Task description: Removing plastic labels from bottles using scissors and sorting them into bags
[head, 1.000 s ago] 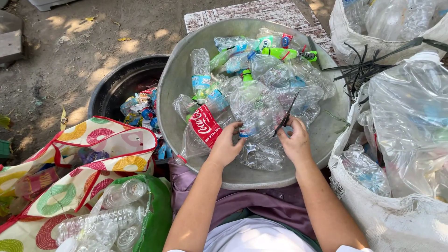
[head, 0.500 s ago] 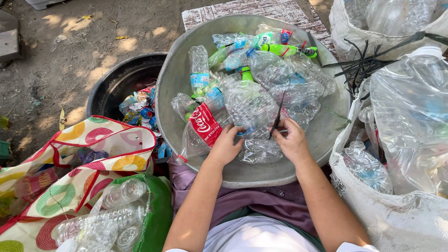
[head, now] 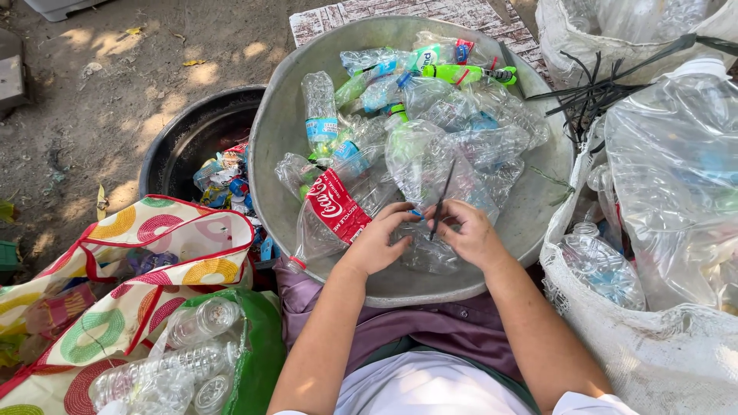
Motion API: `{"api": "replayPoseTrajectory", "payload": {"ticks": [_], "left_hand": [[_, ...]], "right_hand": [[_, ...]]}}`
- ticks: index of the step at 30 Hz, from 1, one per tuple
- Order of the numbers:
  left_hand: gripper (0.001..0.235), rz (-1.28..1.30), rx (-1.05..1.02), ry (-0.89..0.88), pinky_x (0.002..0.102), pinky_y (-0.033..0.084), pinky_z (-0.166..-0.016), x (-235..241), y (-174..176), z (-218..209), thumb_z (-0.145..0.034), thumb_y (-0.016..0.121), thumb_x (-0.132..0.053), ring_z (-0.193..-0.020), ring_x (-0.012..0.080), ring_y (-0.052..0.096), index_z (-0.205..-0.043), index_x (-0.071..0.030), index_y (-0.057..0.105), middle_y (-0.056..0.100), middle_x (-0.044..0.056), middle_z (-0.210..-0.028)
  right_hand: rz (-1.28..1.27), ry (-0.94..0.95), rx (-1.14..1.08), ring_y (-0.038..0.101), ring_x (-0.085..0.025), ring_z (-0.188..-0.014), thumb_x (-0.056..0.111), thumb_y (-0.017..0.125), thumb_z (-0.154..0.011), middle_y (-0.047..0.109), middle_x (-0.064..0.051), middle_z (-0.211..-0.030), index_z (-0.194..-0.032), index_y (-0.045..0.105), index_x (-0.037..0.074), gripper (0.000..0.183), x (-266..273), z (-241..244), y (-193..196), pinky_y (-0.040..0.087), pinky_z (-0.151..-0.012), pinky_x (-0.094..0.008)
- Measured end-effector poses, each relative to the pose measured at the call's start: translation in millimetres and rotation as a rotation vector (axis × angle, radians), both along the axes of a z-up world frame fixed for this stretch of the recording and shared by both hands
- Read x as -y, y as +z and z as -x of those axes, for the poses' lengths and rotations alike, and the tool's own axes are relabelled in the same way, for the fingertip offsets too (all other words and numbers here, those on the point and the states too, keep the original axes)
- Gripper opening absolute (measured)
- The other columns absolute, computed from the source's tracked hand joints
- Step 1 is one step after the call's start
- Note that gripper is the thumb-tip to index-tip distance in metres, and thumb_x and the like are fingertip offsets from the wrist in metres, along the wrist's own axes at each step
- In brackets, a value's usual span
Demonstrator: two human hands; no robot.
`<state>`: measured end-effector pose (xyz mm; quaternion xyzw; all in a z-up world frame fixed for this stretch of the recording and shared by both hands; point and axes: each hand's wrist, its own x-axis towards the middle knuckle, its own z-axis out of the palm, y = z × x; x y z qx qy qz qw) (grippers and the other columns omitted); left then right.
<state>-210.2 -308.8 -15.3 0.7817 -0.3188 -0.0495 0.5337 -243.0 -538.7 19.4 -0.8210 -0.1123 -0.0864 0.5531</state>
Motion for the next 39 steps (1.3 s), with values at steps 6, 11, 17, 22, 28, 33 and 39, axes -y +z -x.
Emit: {"api": "replayPoseTrajectory", "payload": {"ticks": [6,11,17,22,28,33,39], "left_hand": [[0.054,-0.215,-0.122,-0.003,0.055,0.04,-0.123,2,-1,-4,-0.091,0.069,-0.012,-0.148,0.0446,0.042,-0.142,-0.03,0.057,0.035,0.02,-0.163],[0.069,-0.287,-0.153,-0.042,0.054,0.037,-0.125,9,-5,-8,-0.093,0.067,-0.014,-0.153,0.0446,0.035,-0.155,-0.034,0.045,0.028,0.021,-0.168],[0.08,-0.3,-0.136,-0.026,0.058,0.035,-0.125,6,12,-4,-0.093,0.067,-0.011,-0.153,0.0489,0.032,-0.164,-0.026,0.034,0.03,0.028,-0.166],[0.084,-0.417,-0.289,0.079,0.05,0.034,-0.127,7,-5,-12,-0.094,0.065,-0.023,-0.152,0.0384,0.038,-0.168,-0.021,0.026,0.037,0.025,-0.164],[0.08,-0.417,-0.244,-0.017,0.051,0.032,-0.128,14,1,-5,-0.092,0.067,-0.02,-0.151,0.0423,0.039,-0.164,-0.009,0.034,0.043,0.03,-0.16],[0.079,-0.234,0.037,-0.097,0.055,0.033,-0.125,9,-23,-11,-0.089,0.071,-0.013,-0.148,0.0459,0.042,-0.162,-0.008,0.041,0.047,0.027,-0.159],[0.075,-0.039,0.222,-0.095,0.055,0.034,-0.122,14,4,-1,-0.085,0.072,-0.006,-0.148,0.0396,0.044,-0.157,-0.019,0.054,0.048,0.014,-0.163]], "right_hand": [[0.114,0.134,-0.075,0.072,-0.021,-0.077,0.033,0.084,-0.089,0.075,-0.011,-0.078,-0.094,0.077,0.009,0.025,-5,6,4,0.062,-0.073,-0.039],[0.158,0.067,0.004,0.075,-0.031,-0.092,0.029,0.084,-0.089,0.078,-0.012,-0.092,-0.097,0.076,0.009,0.023,-2,4,-2,0.061,-0.081,-0.041],[0.266,-0.074,0.18,0.068,-0.039,-0.122,0.025,0.081,-0.089,0.073,-0.018,-0.123,-0.106,0.068,0.007,0.029,1,-2,-8,0.055,-0.101,-0.05],[0.262,-0.131,0.14,0.07,-0.034,-0.117,0.032,0.083,-0.087,0.075,-0.011,-0.117,-0.102,0.069,0.013,0.029,11,-11,-42,0.057,-0.099,-0.044],[0.183,-0.093,-0.053,0.071,-0.043,-0.108,0.037,0.078,-0.088,0.075,-0.021,-0.104,-0.106,0.069,0.009,0.035,10,-9,-41,0.057,-0.095,-0.053],[0.208,-0.115,0.122,0.07,-0.038,-0.113,0.036,0.085,-0.082,0.07,-0.013,-0.117,-0.097,0.069,0.012,0.033,10,-13,-41,0.059,-0.093,-0.046],[0.031,-0.146,0.131,0.067,-0.028,-0.118,0.032,0.087,-0.085,0.064,-0.008,-0.127,-0.097,0.069,0.014,0.028,18,-14,-35,0.059,-0.089,-0.035]]}}
